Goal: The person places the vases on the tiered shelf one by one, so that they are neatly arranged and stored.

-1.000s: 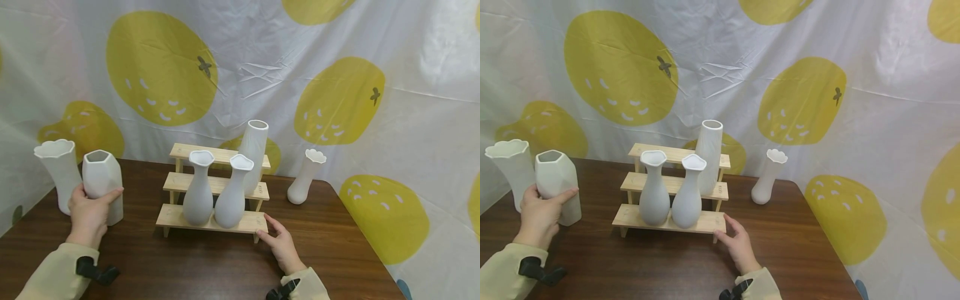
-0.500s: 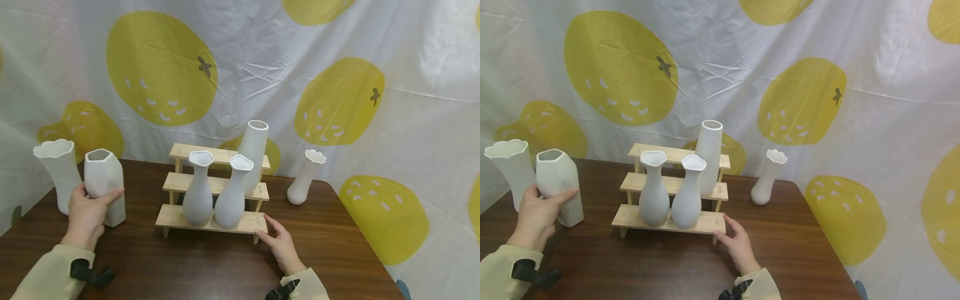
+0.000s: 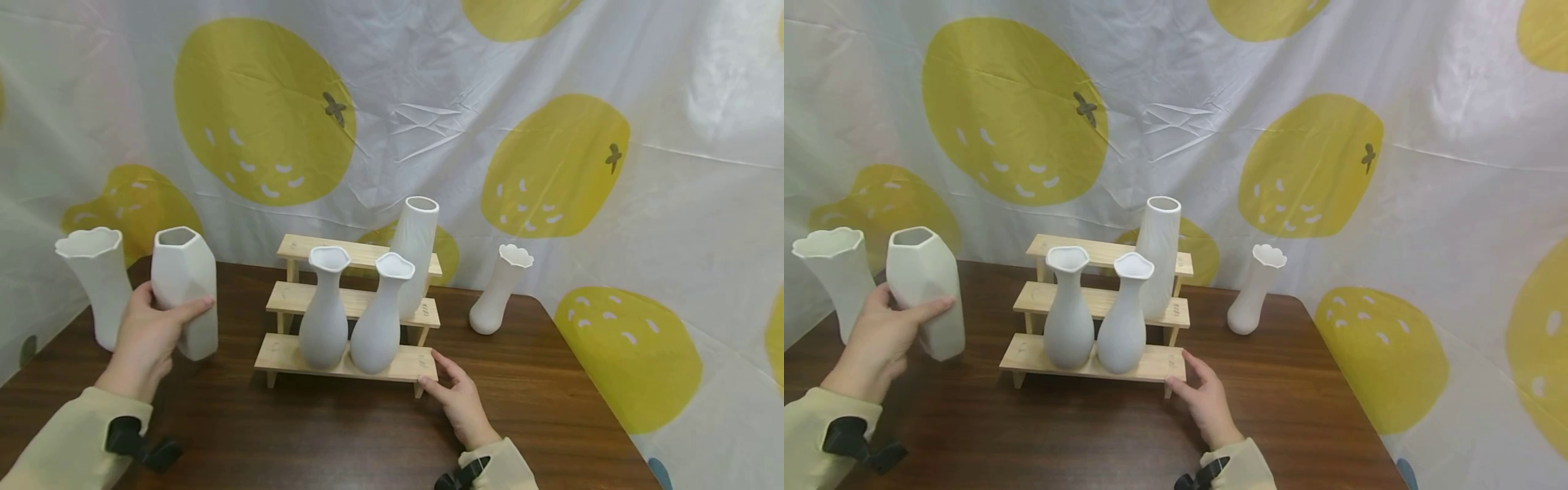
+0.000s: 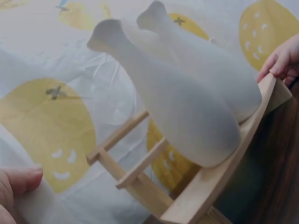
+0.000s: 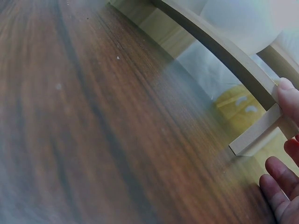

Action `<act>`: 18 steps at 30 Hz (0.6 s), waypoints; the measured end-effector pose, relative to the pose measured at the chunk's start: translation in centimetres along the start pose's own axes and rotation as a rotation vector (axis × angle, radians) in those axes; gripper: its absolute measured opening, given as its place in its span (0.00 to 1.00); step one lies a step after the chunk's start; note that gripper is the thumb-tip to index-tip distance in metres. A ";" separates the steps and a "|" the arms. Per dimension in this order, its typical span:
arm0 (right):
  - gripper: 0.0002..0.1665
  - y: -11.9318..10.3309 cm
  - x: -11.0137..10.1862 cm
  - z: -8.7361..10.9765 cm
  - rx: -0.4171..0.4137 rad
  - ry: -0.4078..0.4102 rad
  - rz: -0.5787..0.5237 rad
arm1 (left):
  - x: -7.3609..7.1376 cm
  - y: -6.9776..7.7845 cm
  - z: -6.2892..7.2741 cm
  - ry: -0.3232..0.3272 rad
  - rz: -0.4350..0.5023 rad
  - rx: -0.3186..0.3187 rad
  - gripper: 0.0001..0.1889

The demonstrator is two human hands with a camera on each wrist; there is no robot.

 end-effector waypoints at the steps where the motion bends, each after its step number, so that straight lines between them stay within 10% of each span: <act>1: 0.37 0.0 0.0 0.1 -0.004 0.001 0.000 | 0.1 0.3 0.0 -0.010 -0.004 0.006 0.51; 18: 0.38 0.0 0.1 0.1 -0.017 -0.008 -0.012 | 2.3 5.4 -0.3 -0.158 -0.030 0.123 0.52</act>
Point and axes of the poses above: each hand's wrist, its own z-axis away from the middle knuckle, its own x-axis out of the palm, y = z × x, the point moved 1 cm from there along -z, towards the middle knuckle, and after that the axes turned 8 degrees about x, right-handed, at the moved point
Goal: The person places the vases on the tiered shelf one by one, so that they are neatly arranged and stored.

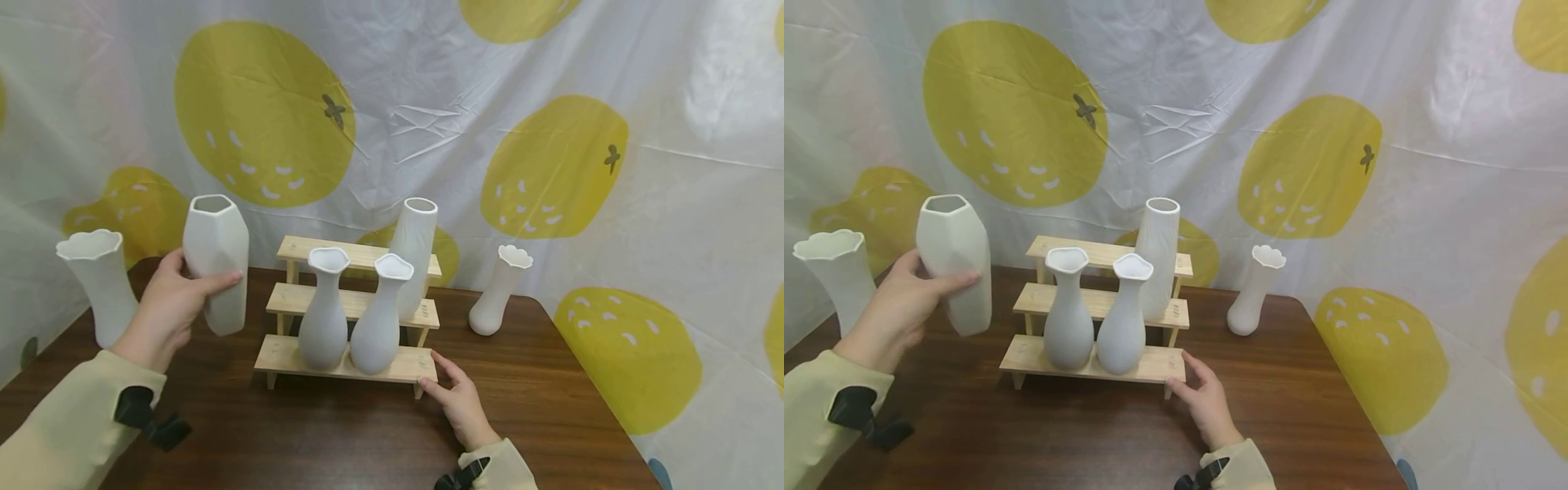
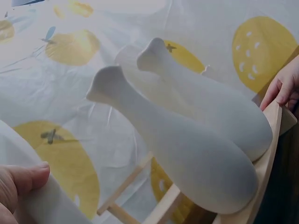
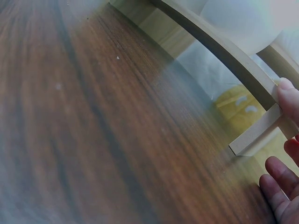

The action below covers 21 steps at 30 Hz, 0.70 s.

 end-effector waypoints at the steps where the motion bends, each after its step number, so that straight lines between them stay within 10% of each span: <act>1: 0.38 0.0 0.0 0.0 0.000 0.000 0.000 | 0.1 0.3 -0.1 -0.009 0.008 0.010 0.51; 21: 0.36 -0.8 0.0 0.4 0.009 -0.002 0.013 | 3.4 3.7 -1.7 -0.190 0.081 0.062 0.44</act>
Point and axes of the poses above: each hand's wrist, its own z-axis away from the middle knuckle, its own x-axis out of the palm, y = z × x, the point moved 1 cm from there along -z, towards the middle knuckle, and after that the axes turned 8 degrees about x, right-handed, at the moved point
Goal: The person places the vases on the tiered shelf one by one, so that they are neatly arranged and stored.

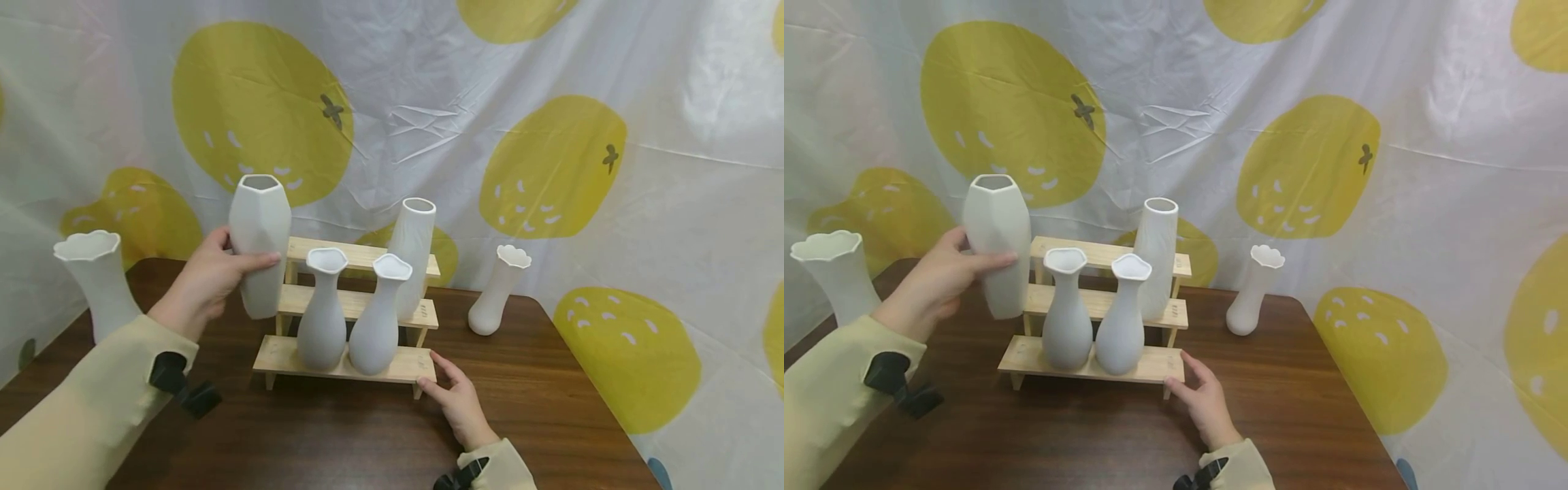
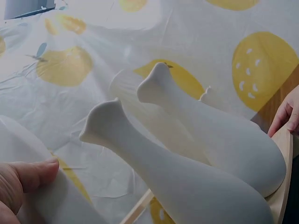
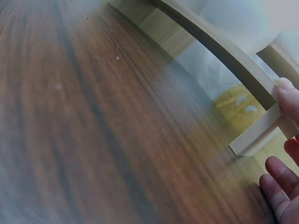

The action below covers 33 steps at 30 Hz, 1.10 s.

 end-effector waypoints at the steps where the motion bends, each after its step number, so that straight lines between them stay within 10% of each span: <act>1: 0.37 0.4 0.0 -0.3 -0.003 0.001 0.004 | 0.1 0.1 -0.1 -0.004 -0.002 -0.003 0.44; 33: 0.37 1.1 -0.1 -0.5 -0.033 0.015 0.004 | 4.1 -1.2 -3.6 -0.188 0.122 -0.051 0.37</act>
Point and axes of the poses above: each hand's wrist, its own z-axis away from the middle knuckle, its own x-axis out of the palm, y = z × x, the point moved 1 cm from there along -z, towards the middle knuckle, and after that the axes turned 8 degrees about x, right-handed, at the moved point
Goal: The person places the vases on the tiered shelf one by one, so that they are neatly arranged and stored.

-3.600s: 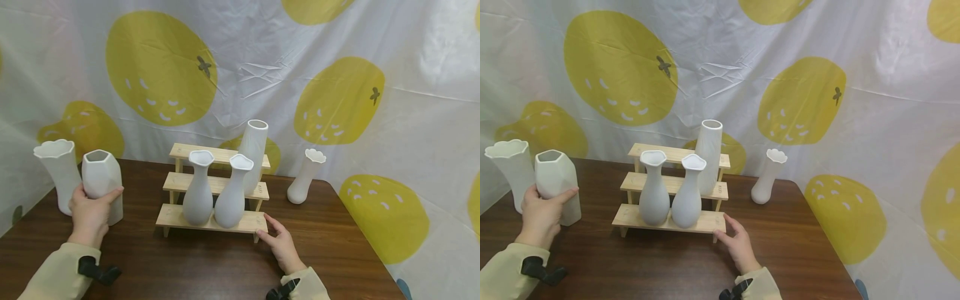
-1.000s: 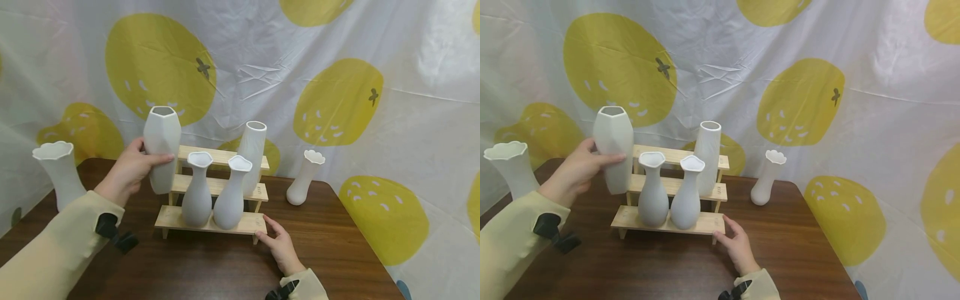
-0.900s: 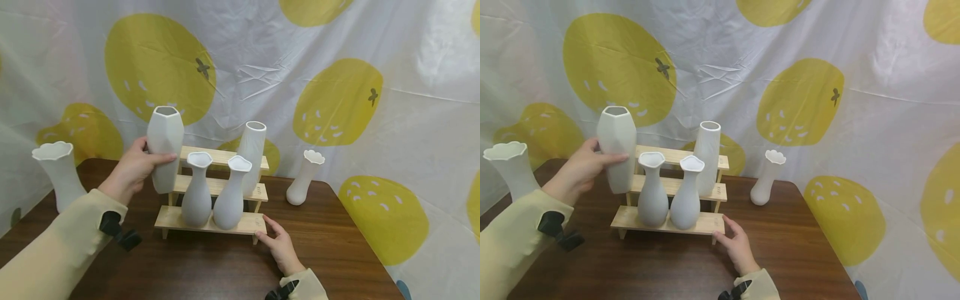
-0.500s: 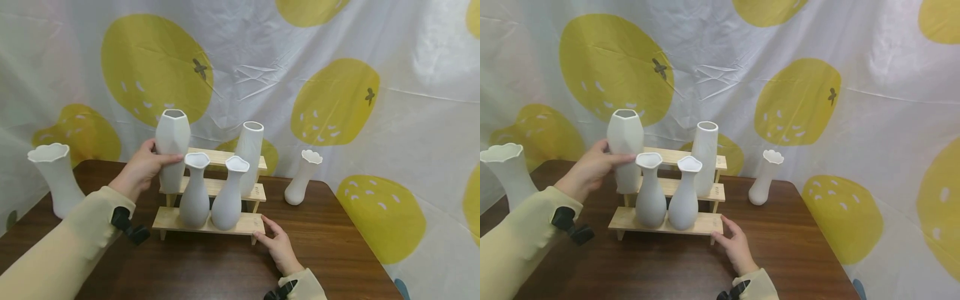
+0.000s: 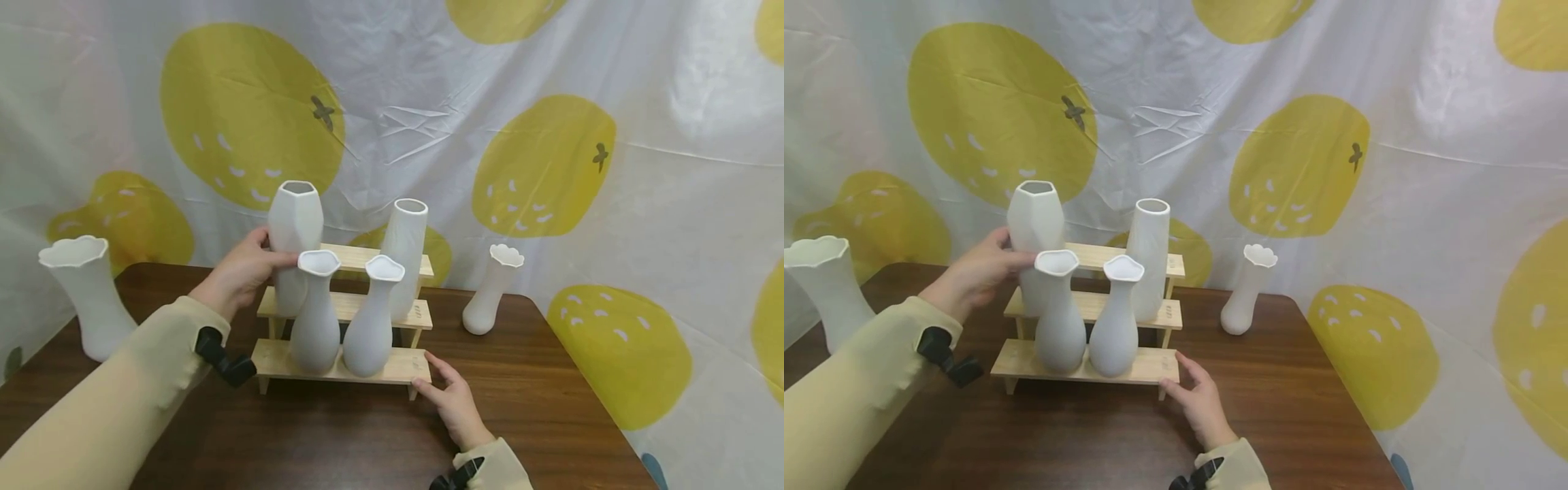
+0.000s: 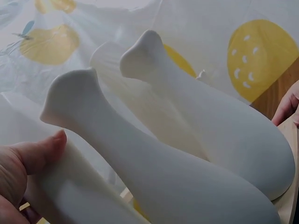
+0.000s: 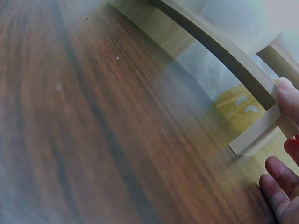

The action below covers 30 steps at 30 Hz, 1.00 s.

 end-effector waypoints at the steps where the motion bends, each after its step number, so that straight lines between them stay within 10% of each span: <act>1: 0.37 0.0 0.0 0.0 -0.001 0.000 0.002 | 0.0 0.0 -0.1 -0.011 0.001 -0.001 0.37; 30: 0.36 -1.7 0.1 1.1 0.003 0.002 0.021 | 0.0 -0.9 -2.2 -0.189 -0.005 0.007 0.34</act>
Point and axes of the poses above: each hand's wrist, its own z-axis away from the middle knuckle, its own x-axis out of the palm, y = z × x, the point moved 1 cm from there along -z, towards the middle knuckle, and after that the axes turned 8 degrees about x, right-handed, at the moved point
